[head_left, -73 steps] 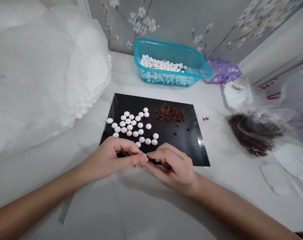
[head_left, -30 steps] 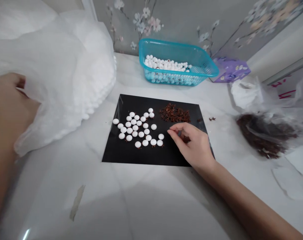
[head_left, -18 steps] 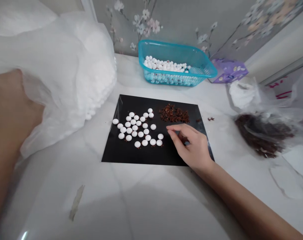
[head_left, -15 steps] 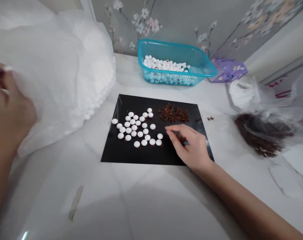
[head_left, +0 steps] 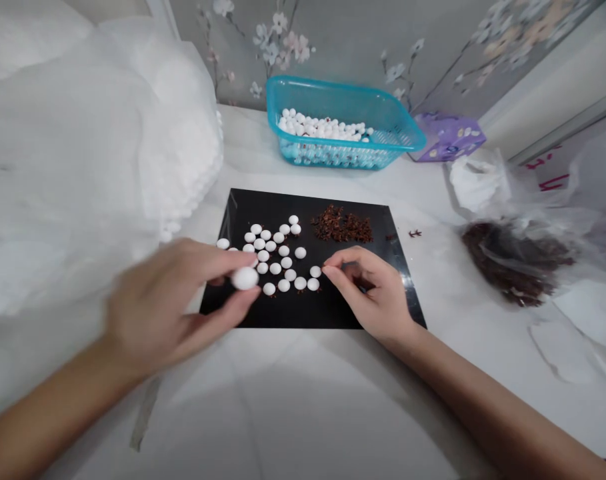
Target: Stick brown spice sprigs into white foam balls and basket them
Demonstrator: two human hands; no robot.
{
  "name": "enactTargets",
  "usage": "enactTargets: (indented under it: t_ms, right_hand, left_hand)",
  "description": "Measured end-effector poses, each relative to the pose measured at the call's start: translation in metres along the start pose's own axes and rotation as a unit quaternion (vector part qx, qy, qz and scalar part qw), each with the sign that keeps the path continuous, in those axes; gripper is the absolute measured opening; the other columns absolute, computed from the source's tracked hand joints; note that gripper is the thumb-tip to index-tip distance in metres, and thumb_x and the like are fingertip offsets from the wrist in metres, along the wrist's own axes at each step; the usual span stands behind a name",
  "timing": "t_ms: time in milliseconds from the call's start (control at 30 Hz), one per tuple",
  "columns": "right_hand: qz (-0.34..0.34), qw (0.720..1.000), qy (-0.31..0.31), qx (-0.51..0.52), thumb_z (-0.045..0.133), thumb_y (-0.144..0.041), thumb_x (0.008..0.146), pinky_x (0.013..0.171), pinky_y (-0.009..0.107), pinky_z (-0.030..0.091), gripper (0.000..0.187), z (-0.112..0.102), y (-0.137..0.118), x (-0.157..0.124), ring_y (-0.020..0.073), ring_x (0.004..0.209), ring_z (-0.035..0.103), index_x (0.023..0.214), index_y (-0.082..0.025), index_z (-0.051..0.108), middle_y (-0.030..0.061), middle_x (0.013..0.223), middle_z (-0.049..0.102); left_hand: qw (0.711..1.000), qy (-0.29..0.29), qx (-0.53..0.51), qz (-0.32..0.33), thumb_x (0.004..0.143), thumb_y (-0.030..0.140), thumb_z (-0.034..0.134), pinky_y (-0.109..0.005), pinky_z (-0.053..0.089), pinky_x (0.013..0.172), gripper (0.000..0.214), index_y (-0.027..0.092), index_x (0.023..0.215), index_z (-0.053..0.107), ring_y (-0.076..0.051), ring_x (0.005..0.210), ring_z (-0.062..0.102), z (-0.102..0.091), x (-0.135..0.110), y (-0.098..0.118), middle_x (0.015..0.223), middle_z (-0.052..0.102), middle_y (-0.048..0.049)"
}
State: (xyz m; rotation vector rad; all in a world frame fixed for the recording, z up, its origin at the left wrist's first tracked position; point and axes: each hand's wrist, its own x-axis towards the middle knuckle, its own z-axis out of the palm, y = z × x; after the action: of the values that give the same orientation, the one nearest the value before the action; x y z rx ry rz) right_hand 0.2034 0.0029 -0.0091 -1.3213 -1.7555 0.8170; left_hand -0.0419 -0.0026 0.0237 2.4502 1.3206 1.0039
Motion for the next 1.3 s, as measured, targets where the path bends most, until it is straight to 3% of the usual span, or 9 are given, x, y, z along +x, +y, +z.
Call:
enactTargets:
  t_ms: [100, 200, 333, 600, 1300]
  right_hand:
    - [0.079, 0.986, -0.064, 0.129, 0.054, -0.032, 0.084, 0.041, 0.020, 0.026, 0.014, 0.002, -0.006, -0.002, 0.0044, 0.044, 0.031, 0.079, -0.019, 0.054, -0.0044, 0.061, 0.047]
    - [0.131, 0.950, -0.136, 0.247, 0.055, -0.034, 0.084, 0.042, 0.019, 0.025, 0.016, 0.005, -0.012, -0.005, 0.0036, 0.046, 0.029, 0.080, -0.018, 0.052, -0.0053, 0.063, 0.042]
    - [0.128, 0.925, -0.196, 0.298, 0.053, -0.030, 0.086, 0.047, 0.018, 0.029, 0.013, 0.008, -0.017, -0.009, 0.0044, 0.053, 0.032, 0.080, -0.018, 0.052, -0.0039, 0.069, 0.043]
    - [0.119, 0.926, -0.188, 0.305, 0.053, -0.027, 0.086, 0.060, 0.020, 0.038, 0.011, 0.011, -0.016, -0.008, 0.0070, 0.066, 0.043, 0.079, -0.019, 0.051, -0.0013, 0.079, 0.050]
    - [0.133, 0.919, -0.214, 0.303, 0.055, -0.034, 0.084, 0.061, 0.021, 0.043, 0.016, 0.012, -0.016, -0.008, 0.0079, 0.065, 0.049, 0.079, -0.019, 0.051, -0.0010, 0.075, 0.053]
  left_hand:
    - [0.998, -0.046, -0.030, 0.011, 0.083, 0.025, 0.056, -0.016, 0.042, 0.055, 0.010, 0.019, 0.090, 0.059, -0.006, 0.058, 0.052, 0.025, 0.000, 0.008, 0.072, 0.061, 0.0030]
    - [0.993, -0.104, -0.054, -0.001, 0.085, 0.028, 0.053, -0.017, 0.043, 0.057, 0.014, 0.019, 0.094, 0.059, -0.007, 0.061, 0.054, 0.040, -0.002, 0.008, 0.073, 0.062, 0.0028]
    - [0.995, -0.086, -0.044, 0.019, 0.084, 0.027, 0.055, -0.017, 0.045, 0.060, 0.016, 0.019, 0.097, 0.062, -0.008, 0.062, 0.056, 0.044, -0.004, 0.004, 0.070, 0.062, 0.0025]
    - [0.993, -0.055, -0.074, 0.071, 0.081, 0.020, 0.060, -0.017, 0.048, 0.064, 0.011, 0.018, 0.091, 0.063, -0.007, 0.065, 0.059, 0.045, -0.002, 0.005, 0.074, 0.067, 0.0018]
    - [0.992, -0.088, -0.065, 0.070, 0.088, 0.028, 0.049, -0.017, 0.043, 0.057, 0.017, 0.021, 0.092, 0.063, -0.007, 0.057, 0.055, 0.042, -0.002, 0.012, 0.066, 0.062, 0.0026]
